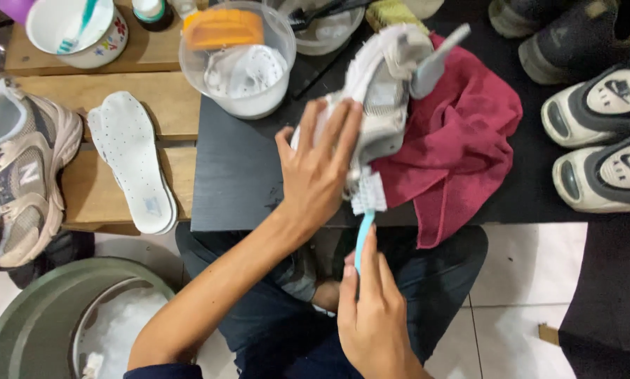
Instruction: The person scrubs a white and grey sneaker with a blue brush, repeatedly dipping the brush into a container of soapy water. They clean the upper, sides, and sole of the shoe, rotating it to access different areas.
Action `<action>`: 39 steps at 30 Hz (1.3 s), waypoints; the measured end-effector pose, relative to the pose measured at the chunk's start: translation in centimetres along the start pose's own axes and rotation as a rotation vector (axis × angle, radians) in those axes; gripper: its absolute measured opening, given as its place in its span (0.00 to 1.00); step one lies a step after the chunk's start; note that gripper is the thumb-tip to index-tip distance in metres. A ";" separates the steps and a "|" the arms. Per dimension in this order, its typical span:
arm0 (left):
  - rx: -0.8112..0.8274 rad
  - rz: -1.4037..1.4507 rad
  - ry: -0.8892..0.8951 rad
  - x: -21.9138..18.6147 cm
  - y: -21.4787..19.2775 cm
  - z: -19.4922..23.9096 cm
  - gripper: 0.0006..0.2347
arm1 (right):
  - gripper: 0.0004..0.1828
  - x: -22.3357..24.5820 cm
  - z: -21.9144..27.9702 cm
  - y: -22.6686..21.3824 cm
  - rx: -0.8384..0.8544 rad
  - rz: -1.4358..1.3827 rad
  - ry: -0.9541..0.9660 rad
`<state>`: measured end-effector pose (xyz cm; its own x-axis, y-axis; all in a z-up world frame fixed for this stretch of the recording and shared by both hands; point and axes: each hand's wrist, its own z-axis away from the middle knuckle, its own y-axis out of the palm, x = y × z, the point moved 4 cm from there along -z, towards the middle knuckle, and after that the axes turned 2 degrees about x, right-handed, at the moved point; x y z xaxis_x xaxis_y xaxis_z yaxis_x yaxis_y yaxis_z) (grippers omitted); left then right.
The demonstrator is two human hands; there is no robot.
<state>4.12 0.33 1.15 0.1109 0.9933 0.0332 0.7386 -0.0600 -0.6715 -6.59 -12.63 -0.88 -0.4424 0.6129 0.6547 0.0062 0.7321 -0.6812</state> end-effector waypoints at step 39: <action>-0.009 -0.073 0.022 -1.5 0.2 0.1 0.14 | 0.31 -1.0 -1.0 1.8 -0.087 -0.604 0.362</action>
<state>4.07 -1.16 0.90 0.0711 0.9927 0.0979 0.7512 0.0112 -0.6600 -5.21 -11.65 -2.41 -0.0653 0.1410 0.9879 -0.0677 0.9871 -0.1453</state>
